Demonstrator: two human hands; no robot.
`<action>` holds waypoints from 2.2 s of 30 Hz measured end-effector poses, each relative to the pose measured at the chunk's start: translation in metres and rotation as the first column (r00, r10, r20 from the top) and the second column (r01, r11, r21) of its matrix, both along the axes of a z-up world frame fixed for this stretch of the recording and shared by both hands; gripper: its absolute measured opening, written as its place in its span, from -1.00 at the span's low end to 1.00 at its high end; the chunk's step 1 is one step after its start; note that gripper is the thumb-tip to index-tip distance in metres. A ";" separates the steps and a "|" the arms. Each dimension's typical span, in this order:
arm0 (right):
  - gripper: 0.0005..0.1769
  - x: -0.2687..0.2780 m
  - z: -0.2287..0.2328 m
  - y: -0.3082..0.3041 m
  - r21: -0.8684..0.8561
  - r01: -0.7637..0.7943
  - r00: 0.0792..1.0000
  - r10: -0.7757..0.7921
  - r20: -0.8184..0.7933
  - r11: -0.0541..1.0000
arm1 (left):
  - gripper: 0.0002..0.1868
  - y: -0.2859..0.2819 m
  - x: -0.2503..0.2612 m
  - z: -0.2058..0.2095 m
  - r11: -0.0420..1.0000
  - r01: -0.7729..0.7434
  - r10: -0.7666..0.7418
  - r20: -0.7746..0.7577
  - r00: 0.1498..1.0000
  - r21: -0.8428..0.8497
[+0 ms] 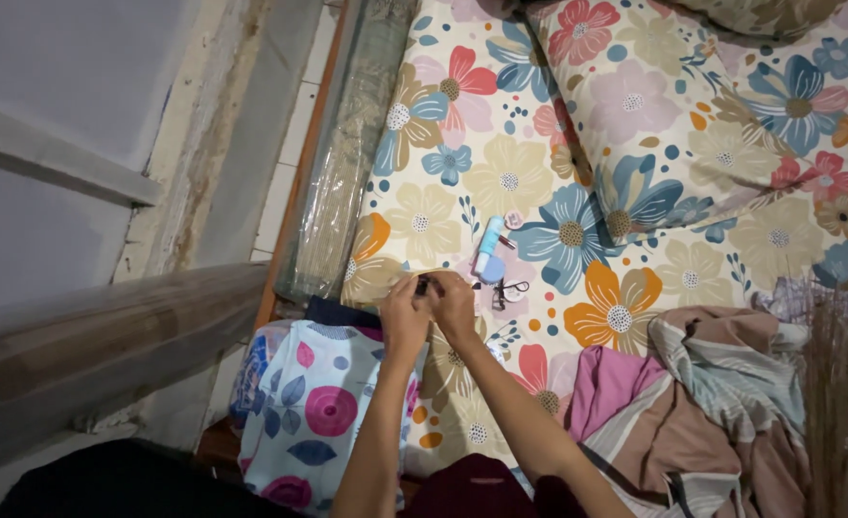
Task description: Organizing stationery items and pens into a yellow pouch on a bed.
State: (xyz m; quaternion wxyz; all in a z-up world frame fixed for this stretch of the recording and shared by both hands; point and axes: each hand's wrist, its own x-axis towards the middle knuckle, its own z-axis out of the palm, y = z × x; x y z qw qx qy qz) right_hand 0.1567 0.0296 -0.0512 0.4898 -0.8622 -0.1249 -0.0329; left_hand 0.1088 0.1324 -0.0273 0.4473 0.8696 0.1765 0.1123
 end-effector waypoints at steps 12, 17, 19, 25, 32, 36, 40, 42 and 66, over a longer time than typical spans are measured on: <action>-0.83 0.003 -0.007 -0.032 0.041 -0.089 0.996 0.090 -0.005 0.995 | -0.54 0.000 0.008 0.018 1.000 -0.004 0.003 -0.034 0.999 -0.023; -0.87 0.036 -0.022 -0.067 0.068 0.241 0.970 -0.242 0.007 0.968 | -0.56 0.010 0.006 -0.021 1.000 -0.023 0.023 -0.005 1.000 0.020; -0.89 0.053 -0.043 -0.084 0.043 0.347 0.938 -0.346 -0.032 0.937 | -0.56 0.011 0.003 -0.016 0.999 -0.029 0.029 0.004 1.000 0.034; -0.55 0.084 -0.152 -0.118 -0.424 -0.096 0.986 0.030 -0.161 0.901 | -0.58 0.012 0.001 0.006 1.000 0.000 0.000 -0.013 1.000 0.018; -0.27 0.085 -0.164 -0.102 -0.440 -0.177 0.930 0.003 -0.368 0.880 | -0.58 0.010 -0.002 0.003 1.000 0.002 -0.002 -0.055 0.998 0.002; -0.22 0.092 -0.175 -0.098 -0.447 -0.267 0.897 0.051 -0.440 0.854 | -0.57 0.009 -0.005 0.004 1.000 0.007 -0.007 -0.055 0.998 0.000; -0.20 0.095 -0.183 -0.098 -0.443 -0.294 0.906 0.099 -0.412 0.847 | -0.55 0.010 -0.008 -0.005 1.000 0.019 -0.019 -0.044 0.999 0.019; -0.35 0.092 -0.172 -0.098 -0.416 -0.227 0.903 0.031 -0.428 0.880 | -0.55 0.010 -0.008 -0.008 1.000 0.013 -0.012 -0.044 0.999 0.016; -0.69 -0.018 0.052 -0.125 0.187 0.053 0.970 -0.005 -0.245 0.981 | -0.54 0.013 -0.002 0.001 0.999 0.051 -0.051 -0.020 0.999 0.004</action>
